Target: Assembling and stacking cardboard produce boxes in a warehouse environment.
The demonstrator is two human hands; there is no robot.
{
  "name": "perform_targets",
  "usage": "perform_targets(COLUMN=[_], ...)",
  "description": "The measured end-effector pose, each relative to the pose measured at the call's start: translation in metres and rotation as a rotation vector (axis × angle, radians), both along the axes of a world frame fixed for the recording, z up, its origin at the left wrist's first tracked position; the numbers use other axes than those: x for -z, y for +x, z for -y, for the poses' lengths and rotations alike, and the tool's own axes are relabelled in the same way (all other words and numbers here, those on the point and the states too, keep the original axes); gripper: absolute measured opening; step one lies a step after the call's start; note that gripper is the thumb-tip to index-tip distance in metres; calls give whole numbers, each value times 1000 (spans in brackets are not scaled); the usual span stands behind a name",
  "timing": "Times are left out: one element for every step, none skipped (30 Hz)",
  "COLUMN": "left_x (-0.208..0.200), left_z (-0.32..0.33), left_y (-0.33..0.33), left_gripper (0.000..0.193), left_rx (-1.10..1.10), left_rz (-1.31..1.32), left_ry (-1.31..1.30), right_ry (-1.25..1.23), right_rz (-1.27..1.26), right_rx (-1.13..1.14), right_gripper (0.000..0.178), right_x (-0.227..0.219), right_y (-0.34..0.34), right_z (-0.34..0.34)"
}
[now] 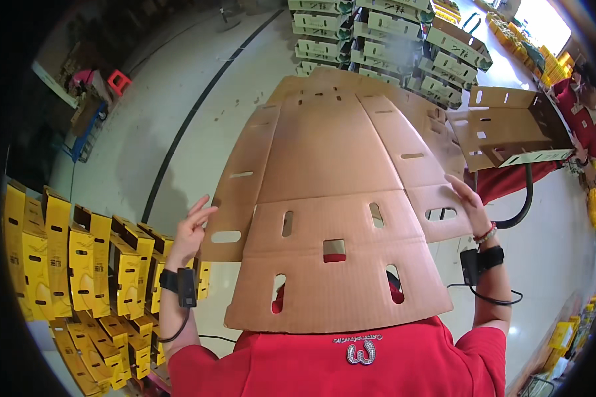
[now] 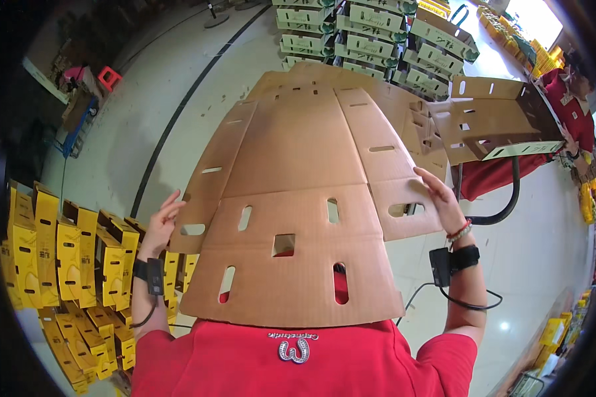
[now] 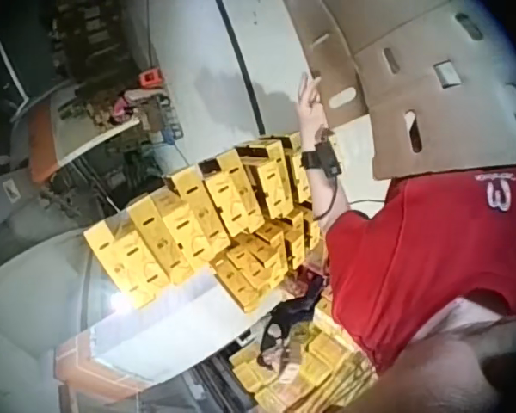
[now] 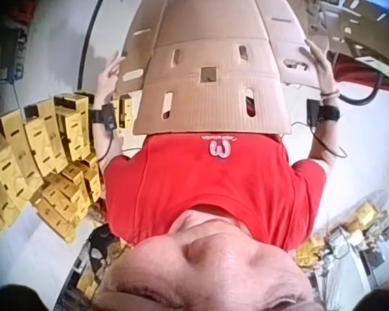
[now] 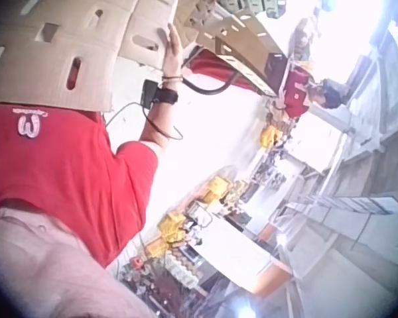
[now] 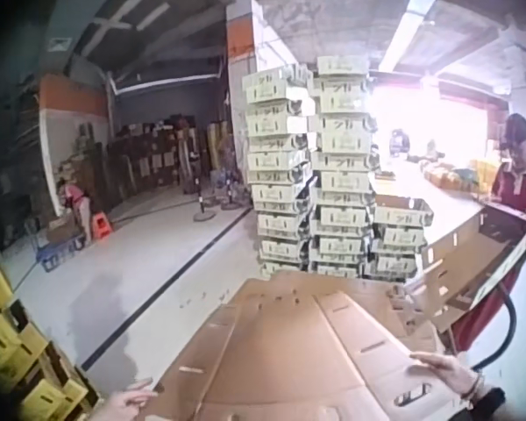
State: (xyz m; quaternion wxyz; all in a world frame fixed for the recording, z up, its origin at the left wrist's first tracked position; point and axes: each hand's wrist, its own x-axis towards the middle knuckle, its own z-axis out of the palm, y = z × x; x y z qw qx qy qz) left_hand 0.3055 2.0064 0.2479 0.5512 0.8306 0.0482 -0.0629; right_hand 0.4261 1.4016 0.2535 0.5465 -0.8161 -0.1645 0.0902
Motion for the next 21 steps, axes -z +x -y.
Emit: perform_targets(left_x=[-1,-4,-7,-11,-15,-20,-25,-29,-33,-35,-37,-37,-35,-33,-30,-27,-24,-22,-20,-19,-18], left_z=[4,6,8,10,12,13,15,16,19,21,24,27,29,31,32,33,34,34,34,34,34], left_y=[-6,-9,-12,-14,-15,-16,-18,-19,-20,-20,-20,-19,-18,-15,-12,-8,-6,-3,-1,1,3], left_gripper=[52,52,53,54,57,56,55,55,53,52,51,50,49,49,45,41,38,35,28,25,23], left_rx=[43,47,37,42,68,98,144,162,190,188,183,131,82,36,9,22,17,14,2,-4,0], left_rz=[60,40,20,-5,51,51,50,49,80,114,148,192,235,279,343,368,376,345,347,381,398], left_ry=[106,166,211,244,370,424,470,516,535,552,570,505,438,370,419,409,401,399,337,316,299], right_ry=[-145,-287,-442,-481,-518,-602,-659,-627,-661,-673,-625,-525,-436,-324,-331,-550,-643,-749,-806,-704,-625], right_rz=[117,238,303,419,537,623,646,719,746,806,877,743,498,299,436,637,750,818,800,791,773], right_rx=[-28,-58,34,65,95,134,161,149,143,136,96,46,112,164,153,137,29,-58,-101,-66,-39], right_gripper=[56,59,66,65,64,64,69,73,76,80,84,79,77,75,74,69,64,60,53,51,49], right_x=[-6,-12,-19,-27,-36,-46,-57,-69,-78,-84,-87,-88,-86,-81,-75,-70,-64,-60,-55,-54,-53], right_y=[-9,-17,-23,-28,-32,-35,-40,-43,-44,-45,-44,-43,-42,-42,-40,-40,-41,-44,-47,-48,-49], right_z=[-1,-4,-7,-12,-17,-21,-23,-24,-26,-28,-30,-32,-35,-39,-44,-48,-53,-58,-66,-71,-78])
